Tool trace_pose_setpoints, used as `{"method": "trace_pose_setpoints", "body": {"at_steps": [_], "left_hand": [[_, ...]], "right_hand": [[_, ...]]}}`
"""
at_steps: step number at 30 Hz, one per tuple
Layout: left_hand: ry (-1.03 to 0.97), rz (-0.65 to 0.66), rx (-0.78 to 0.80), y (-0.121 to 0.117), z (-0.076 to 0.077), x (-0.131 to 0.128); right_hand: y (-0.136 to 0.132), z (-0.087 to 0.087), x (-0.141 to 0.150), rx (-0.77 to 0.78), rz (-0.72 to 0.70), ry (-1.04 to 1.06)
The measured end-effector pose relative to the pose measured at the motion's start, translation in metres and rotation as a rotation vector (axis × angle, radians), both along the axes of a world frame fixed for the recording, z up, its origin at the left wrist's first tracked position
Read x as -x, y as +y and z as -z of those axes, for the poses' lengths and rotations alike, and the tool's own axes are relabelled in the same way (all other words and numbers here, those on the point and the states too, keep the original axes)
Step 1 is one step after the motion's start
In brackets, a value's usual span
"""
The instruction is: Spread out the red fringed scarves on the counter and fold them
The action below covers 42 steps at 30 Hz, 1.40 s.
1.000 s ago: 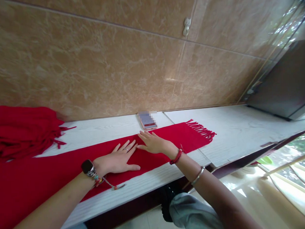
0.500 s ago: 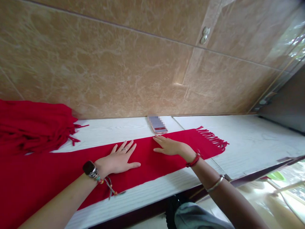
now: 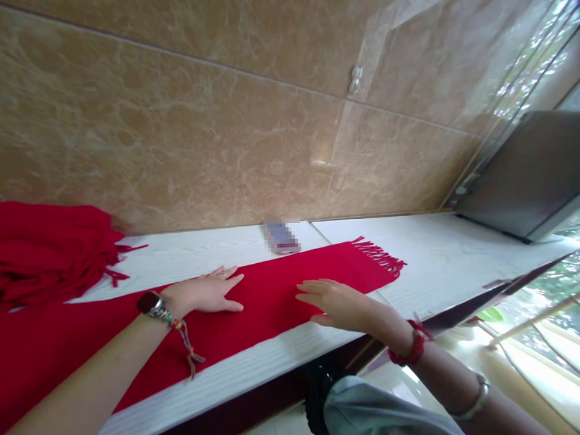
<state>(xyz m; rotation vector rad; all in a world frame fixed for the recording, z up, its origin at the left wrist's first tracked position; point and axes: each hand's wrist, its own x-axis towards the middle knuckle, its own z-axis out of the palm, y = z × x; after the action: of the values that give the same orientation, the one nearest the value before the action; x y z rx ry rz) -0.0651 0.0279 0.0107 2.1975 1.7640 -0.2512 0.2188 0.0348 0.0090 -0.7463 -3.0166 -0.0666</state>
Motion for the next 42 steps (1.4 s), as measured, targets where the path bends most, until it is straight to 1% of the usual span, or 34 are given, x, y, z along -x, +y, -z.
{"method": "trace_pose_setpoints", "body": {"at_steps": [3,5,7,9,14,17,20,25,28,31,36,39,42], "left_hand": [[-0.083,0.093,-0.046,0.028,-0.008,-0.008],[-0.178,0.118,-0.087,0.047,-0.011,-0.018],[-0.233,0.099,-0.130,0.064,-0.011,-0.028],[-0.242,0.064,-0.164,0.077,-0.007,-0.037],[-0.267,0.004,-0.186,0.098,0.005,-0.050],[-0.328,-0.008,-0.162,0.106,0.009,-0.051],[-0.414,-0.015,-0.119,0.110,0.009,-0.050],[-0.535,-0.033,-0.053,0.113,0.008,-0.053],[-0.568,-0.076,-0.077,0.114,0.011,-0.060],[-0.562,-0.146,-0.117,0.118,0.016,-0.069],[-0.541,-0.239,-0.118,0.122,0.022,-0.080],[-0.566,-0.272,-0.097,0.120,0.019,-0.081],[-0.630,-0.301,-0.088,0.115,0.015,-0.079]], "right_hand": [[-0.009,0.006,-0.010,-0.101,-0.054,0.056],[-0.012,0.010,-0.011,-0.150,-0.069,0.079],[-0.013,0.013,-0.009,-0.189,-0.091,0.077],[-0.013,0.014,-0.007,-0.225,-0.110,0.054],[-0.013,0.019,-0.004,-0.315,-0.081,0.050],[-0.011,0.024,-0.006,-0.347,-0.053,0.084],[-0.010,0.026,-0.006,-0.362,-0.023,0.080],[-0.009,0.023,-0.007,-0.361,0.050,0.059],[-0.008,0.022,-0.011,-0.377,0.123,0.037],[-0.006,0.024,-0.016,-0.398,0.183,0.012],[-0.006,0.029,-0.017,-0.403,0.171,0.004],[-0.006,0.029,-0.017,-0.396,0.158,0.007],[-0.007,0.028,-0.016,-0.382,0.142,0.011]]}}
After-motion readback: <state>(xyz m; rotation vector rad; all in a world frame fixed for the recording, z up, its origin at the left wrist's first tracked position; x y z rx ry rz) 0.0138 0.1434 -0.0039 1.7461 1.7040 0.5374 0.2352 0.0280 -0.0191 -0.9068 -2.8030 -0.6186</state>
